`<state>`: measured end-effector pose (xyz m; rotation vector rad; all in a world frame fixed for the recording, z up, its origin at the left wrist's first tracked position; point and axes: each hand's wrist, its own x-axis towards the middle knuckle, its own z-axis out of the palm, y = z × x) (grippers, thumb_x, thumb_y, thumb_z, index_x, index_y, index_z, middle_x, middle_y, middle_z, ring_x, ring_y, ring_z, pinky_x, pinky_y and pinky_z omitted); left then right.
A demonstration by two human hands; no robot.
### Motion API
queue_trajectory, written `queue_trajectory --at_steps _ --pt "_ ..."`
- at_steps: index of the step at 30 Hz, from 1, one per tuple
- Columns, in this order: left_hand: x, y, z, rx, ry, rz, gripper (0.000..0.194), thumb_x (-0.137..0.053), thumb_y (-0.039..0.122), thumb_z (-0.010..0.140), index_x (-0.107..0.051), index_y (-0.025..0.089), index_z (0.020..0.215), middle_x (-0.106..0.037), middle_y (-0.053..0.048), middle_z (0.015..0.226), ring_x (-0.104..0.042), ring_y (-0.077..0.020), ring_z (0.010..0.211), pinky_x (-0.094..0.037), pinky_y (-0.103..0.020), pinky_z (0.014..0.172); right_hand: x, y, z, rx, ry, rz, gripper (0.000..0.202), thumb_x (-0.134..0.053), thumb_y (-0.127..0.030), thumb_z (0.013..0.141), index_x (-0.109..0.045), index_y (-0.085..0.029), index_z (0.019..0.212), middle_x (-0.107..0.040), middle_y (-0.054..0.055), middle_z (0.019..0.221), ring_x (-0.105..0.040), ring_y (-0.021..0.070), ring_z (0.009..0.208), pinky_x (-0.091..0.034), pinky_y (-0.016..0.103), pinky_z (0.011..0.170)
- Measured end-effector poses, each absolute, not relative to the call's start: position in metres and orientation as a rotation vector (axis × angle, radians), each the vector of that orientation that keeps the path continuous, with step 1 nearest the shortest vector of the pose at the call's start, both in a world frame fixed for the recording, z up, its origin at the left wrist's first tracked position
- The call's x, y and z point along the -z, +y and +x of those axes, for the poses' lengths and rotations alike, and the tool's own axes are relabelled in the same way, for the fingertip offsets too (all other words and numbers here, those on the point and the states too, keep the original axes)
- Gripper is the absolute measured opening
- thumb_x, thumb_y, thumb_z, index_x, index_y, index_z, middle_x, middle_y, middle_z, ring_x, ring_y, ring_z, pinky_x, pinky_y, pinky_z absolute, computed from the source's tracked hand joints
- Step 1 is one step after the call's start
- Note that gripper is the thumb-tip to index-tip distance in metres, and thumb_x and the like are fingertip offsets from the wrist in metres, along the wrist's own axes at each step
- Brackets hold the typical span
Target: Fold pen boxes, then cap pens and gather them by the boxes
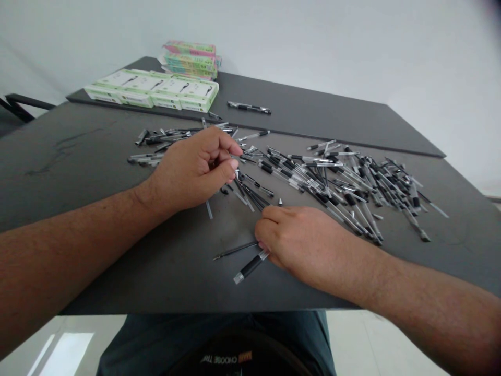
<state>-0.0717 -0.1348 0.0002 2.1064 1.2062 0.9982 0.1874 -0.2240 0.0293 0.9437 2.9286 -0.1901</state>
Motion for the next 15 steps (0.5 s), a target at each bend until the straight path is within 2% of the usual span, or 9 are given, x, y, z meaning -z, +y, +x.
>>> queue_trajectory --at_steps 4,8,12,15 --pt "0.003 -0.133 -0.074 -0.997 1.204 2.111 0.027 -0.077 0.042 0.099 -0.073 0.03 0.122 -0.081 -0.002 0.09 -0.081 -0.0285 0.086 -0.062 -0.04 0.079 -0.024 -0.225 0.184 0.137 2.942 0.935 0.014 -0.074 -0.007 0.1 -0.077 -0.019 0.105 -0.079 0.008 0.099 -0.075 0.0266 0.094 -0.055 0.037 0.075" --pt "0.003 -0.131 -0.074 -1.004 1.188 2.131 0.021 -0.076 0.037 0.099 -0.072 0.029 0.118 -0.082 0.0 0.087 -0.081 -0.0247 0.08 -0.062 -0.038 0.076 -0.027 -0.222 0.184 0.171 2.925 0.998 0.012 -0.07 -0.01 0.102 -0.077 -0.018 0.107 -0.079 0.01 0.102 -0.074 0.0266 0.094 -0.054 0.037 0.077" --pt "-0.006 -0.129 -0.069 -1.028 1.191 1.973 0.012 -0.074 0.033 0.1 -0.072 0.026 0.109 -0.08 0.0 0.083 -0.074 -0.019 0.066 -0.058 -0.034 0.065 -0.038 -0.206 0.195 0.307 2.935 1.316 0.011 -0.066 -0.013 0.102 -0.074 -0.018 0.107 -0.078 0.009 0.105 -0.071 0.0238 0.093 -0.051 0.035 0.081" --pt "-0.012 -0.129 -0.065 -1.027 1.187 1.814 0.011 -0.076 0.031 0.098 -0.074 0.025 0.106 -0.082 -0.003 0.086 -0.067 -0.0163 0.06 -0.052 -0.029 0.053 -0.044 -0.193 0.207 0.495 3.03 1.518 0.013 -0.068 -0.012 0.095 -0.07 -0.022 0.103 -0.075 0.004 0.098 -0.066 0.0205 0.087 -0.048 0.032 0.08"
